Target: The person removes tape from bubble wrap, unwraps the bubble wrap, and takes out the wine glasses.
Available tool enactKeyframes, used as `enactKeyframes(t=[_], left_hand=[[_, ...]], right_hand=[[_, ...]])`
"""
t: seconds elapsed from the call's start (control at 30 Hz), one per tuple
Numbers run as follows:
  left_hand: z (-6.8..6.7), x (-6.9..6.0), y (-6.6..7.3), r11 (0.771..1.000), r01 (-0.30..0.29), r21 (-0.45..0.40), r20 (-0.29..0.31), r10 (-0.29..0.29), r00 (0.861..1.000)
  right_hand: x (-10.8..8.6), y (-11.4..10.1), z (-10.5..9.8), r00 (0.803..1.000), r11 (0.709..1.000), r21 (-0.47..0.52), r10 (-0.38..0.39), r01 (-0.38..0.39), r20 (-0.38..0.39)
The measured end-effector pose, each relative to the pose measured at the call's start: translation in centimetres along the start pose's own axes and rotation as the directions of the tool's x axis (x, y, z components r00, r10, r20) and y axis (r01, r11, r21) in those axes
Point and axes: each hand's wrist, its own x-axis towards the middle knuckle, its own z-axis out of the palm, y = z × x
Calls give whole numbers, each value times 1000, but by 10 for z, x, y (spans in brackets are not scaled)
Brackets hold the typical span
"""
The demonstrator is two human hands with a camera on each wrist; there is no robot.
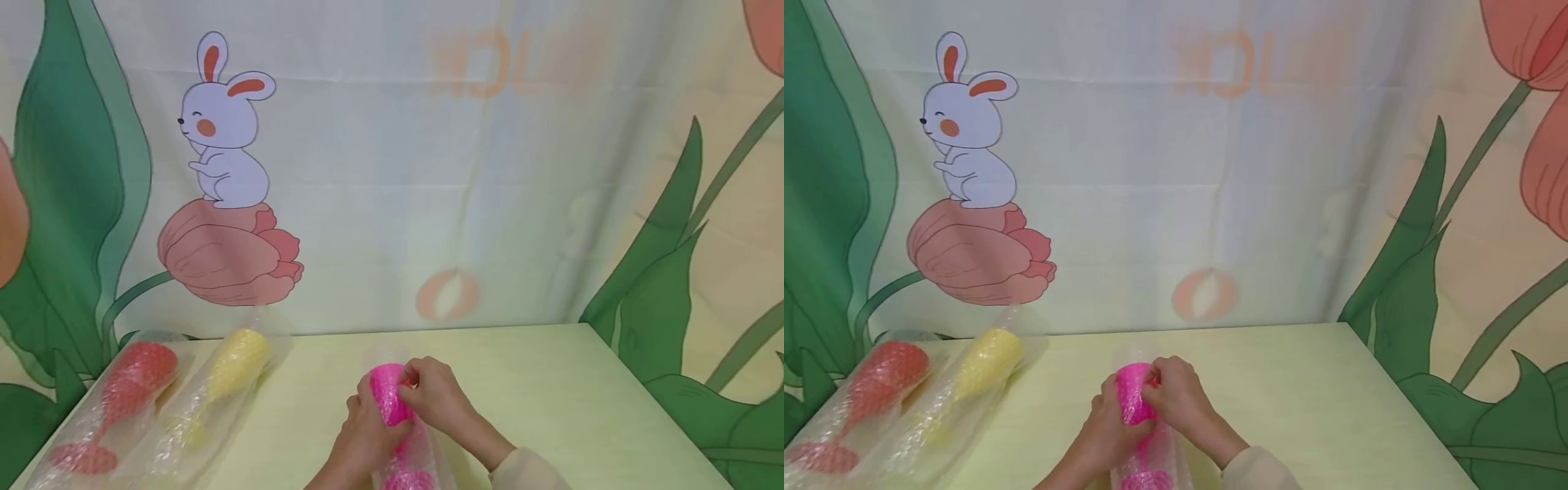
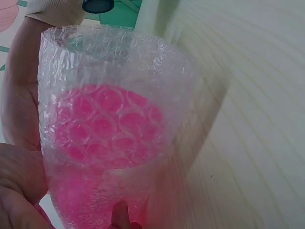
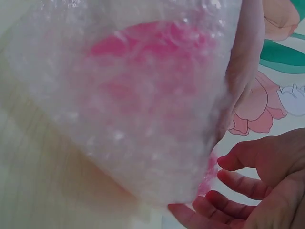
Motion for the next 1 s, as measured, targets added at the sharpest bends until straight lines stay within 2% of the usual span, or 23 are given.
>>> enactKeyframes(t=[0.2, 0.5, 0.73, 1.0], left_hand=[[2, 1, -1, 1000, -11, 15, -17, 11, 1000], [3, 6, 5, 999, -43, 19, 8, 43, 999], [5, 5, 7, 998, -55, 42, -2, 55, 998], [7, 5, 10, 997, -36, 63, -21, 38, 999]], right_hand=[[4, -10, 4, 998, 997, -44, 59, -58, 36], [7, -14, 4, 997, 989, -130, 73, -75, -19], [7, -20, 4, 989, 968, -205, 136, -144, -51], [7, -22, 3, 991, 943, -311, 92, -119, -102]])
